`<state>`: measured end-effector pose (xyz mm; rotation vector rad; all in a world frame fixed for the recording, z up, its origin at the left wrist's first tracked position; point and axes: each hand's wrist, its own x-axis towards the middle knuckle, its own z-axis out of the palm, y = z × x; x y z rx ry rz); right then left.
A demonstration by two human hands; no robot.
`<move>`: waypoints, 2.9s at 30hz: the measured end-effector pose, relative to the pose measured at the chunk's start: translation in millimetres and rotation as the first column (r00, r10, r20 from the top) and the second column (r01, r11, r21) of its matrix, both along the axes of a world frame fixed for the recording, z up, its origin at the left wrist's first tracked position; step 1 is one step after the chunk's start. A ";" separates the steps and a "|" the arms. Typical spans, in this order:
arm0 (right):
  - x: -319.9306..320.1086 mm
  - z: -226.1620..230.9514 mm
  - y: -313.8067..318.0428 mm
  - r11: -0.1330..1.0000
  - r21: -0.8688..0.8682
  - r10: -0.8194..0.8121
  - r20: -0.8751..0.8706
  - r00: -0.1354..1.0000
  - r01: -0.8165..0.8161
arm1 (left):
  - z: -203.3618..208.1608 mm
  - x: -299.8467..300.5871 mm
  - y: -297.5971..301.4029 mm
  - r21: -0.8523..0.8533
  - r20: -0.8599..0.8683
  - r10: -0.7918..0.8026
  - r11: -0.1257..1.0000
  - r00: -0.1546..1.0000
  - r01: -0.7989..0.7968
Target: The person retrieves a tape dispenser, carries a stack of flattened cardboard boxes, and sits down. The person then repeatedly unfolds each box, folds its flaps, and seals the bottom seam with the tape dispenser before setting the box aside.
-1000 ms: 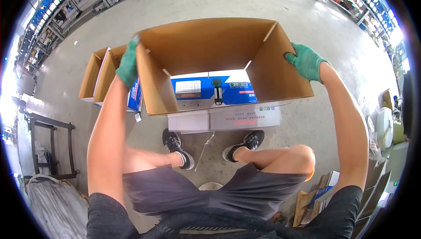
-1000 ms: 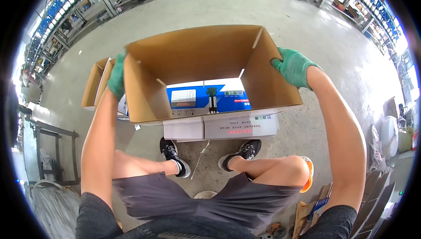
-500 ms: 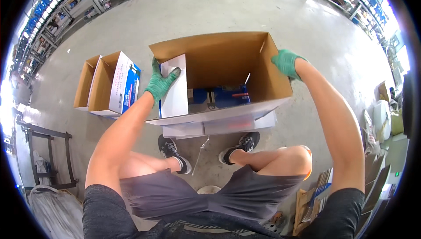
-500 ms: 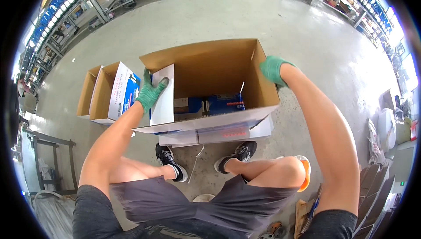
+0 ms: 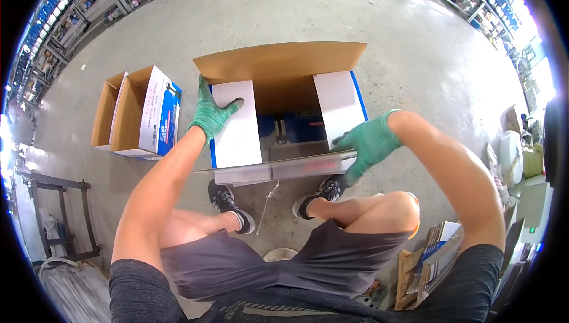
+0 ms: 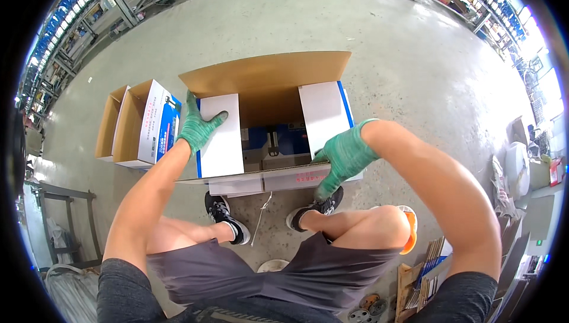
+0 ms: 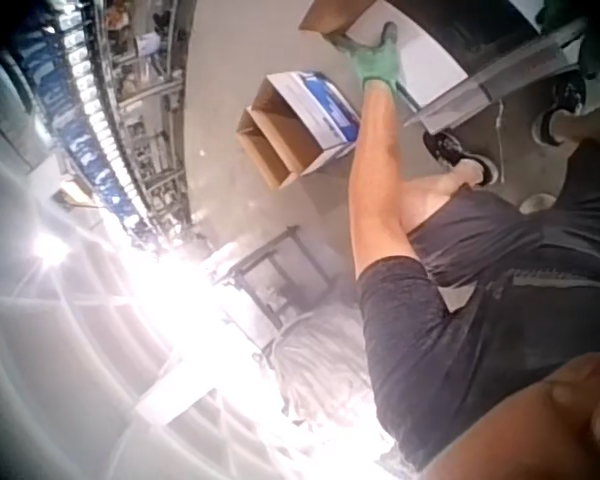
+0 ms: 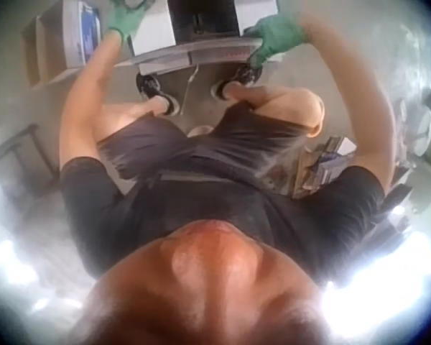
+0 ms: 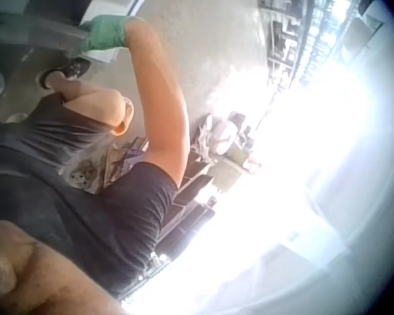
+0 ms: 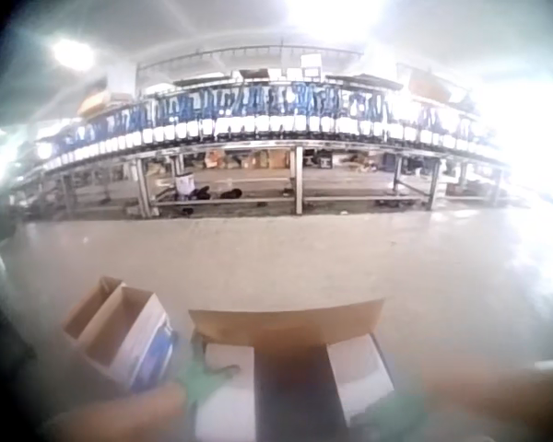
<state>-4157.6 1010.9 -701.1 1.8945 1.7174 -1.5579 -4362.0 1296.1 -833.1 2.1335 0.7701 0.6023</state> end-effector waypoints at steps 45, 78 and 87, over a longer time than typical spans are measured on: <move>20.4 -122.4 -32.9 0.448 0.849 -0.698 0.135 0.704 0.280 | -10.1 -59.9 -22.5 -0.081 0.036 -0.158 0.984 0.987 0.160; -2.3 -84.0 -238.2 -0.382 0.564 -0.668 -0.716 0.203 0.732 | -16.3 -57.0 -12.9 0.044 -0.093 -0.199 0.978 0.976 0.203; -4.2 -6.8 13.6 0.475 0.421 -0.579 -0.511 0.635 0.773 | -16.3 -56.2 -17.3 0.020 -0.020 -0.174 0.984 0.984 0.175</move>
